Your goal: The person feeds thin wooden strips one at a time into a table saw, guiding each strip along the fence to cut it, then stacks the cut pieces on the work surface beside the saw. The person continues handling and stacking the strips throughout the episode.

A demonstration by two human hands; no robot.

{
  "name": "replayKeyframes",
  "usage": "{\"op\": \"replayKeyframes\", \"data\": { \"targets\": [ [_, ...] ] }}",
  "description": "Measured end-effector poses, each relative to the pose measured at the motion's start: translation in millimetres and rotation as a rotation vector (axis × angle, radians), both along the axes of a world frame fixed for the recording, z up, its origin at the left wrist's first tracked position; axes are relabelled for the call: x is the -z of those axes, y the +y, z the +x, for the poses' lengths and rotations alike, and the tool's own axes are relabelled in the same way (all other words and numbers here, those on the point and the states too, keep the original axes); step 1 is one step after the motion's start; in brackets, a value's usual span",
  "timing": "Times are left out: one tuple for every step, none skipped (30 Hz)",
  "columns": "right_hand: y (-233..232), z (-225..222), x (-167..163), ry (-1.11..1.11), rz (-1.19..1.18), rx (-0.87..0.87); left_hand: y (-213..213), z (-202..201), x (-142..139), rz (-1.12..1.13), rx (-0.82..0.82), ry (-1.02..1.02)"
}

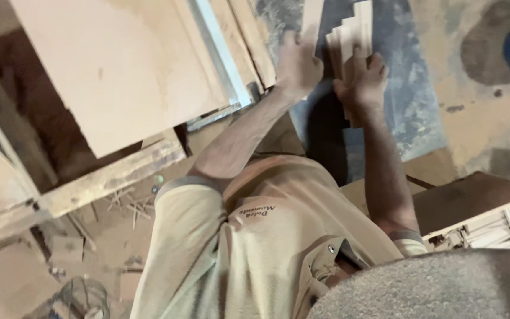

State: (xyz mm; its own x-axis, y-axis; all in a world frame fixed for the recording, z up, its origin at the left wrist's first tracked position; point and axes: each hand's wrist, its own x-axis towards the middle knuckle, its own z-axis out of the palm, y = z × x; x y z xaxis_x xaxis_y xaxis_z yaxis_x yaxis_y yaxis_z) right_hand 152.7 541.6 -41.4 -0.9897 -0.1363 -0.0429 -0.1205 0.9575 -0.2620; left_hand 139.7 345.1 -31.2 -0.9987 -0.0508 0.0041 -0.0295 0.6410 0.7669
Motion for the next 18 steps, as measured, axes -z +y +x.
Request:
{"op": "replayKeyframes", "data": {
  "targets": [
    [2,0,4,0.014,0.000,-0.019,-19,10,-4,0.025,-0.050,0.121],
    [4,0,8,0.030,0.000,-0.033,-44,22,-7,-0.003,-0.139,0.211],
    [7,0,13,0.047,0.001,-0.049,-70,33,-7,-0.032,-0.226,0.303],
    [8,0,15,0.082,0.023,-0.066,-100,43,-6,-0.042,-0.287,0.234],
    [10,0,20,0.118,0.044,-0.081,-122,49,0,-0.051,-0.345,0.166],
    [10,0,22,0.154,0.066,-0.097,-136,52,8,-0.103,-0.359,0.122],
    [10,0,25,0.120,0.030,-0.077,-148,52,20,-0.151,-0.380,0.074],
    [11,0,26,0.086,-0.002,-0.064,-156,53,31,-0.196,-0.407,0.024],
    [11,0,27,0.053,-0.032,-0.051,-160,50,42,-0.163,-0.376,0.025],
    [11,0,28,0.062,-0.041,-0.051,-160,47,51,-0.128,-0.341,0.027],
    [11,0,27,0.066,-0.047,-0.050,-160,46,58,-0.090,-0.304,0.025],
    [12,0,28,0.066,-0.048,-0.046,-160,46,62,-0.106,-0.280,-0.015],
    [13,0,28,0.063,-0.036,-0.058,-159,45,62,-0.120,-0.251,-0.053],
    [14,0,28,0.063,-0.025,-0.064,-159,45,62,-0.135,-0.216,-0.086],
    [14,0,28,0.064,-0.016,-0.068,-161,47,60,-0.218,-0.184,-0.094],
    [15,1,29,0.060,-0.019,-0.061,-163,48,55,-0.302,-0.148,-0.102],
    [15,2,29,0.056,-0.022,-0.050,-165,49,50,-0.385,-0.106,-0.109],
    [15,2,30,0.053,-0.025,-0.034,-167,49,45,-0.432,-0.079,-0.061]
  ]
}}
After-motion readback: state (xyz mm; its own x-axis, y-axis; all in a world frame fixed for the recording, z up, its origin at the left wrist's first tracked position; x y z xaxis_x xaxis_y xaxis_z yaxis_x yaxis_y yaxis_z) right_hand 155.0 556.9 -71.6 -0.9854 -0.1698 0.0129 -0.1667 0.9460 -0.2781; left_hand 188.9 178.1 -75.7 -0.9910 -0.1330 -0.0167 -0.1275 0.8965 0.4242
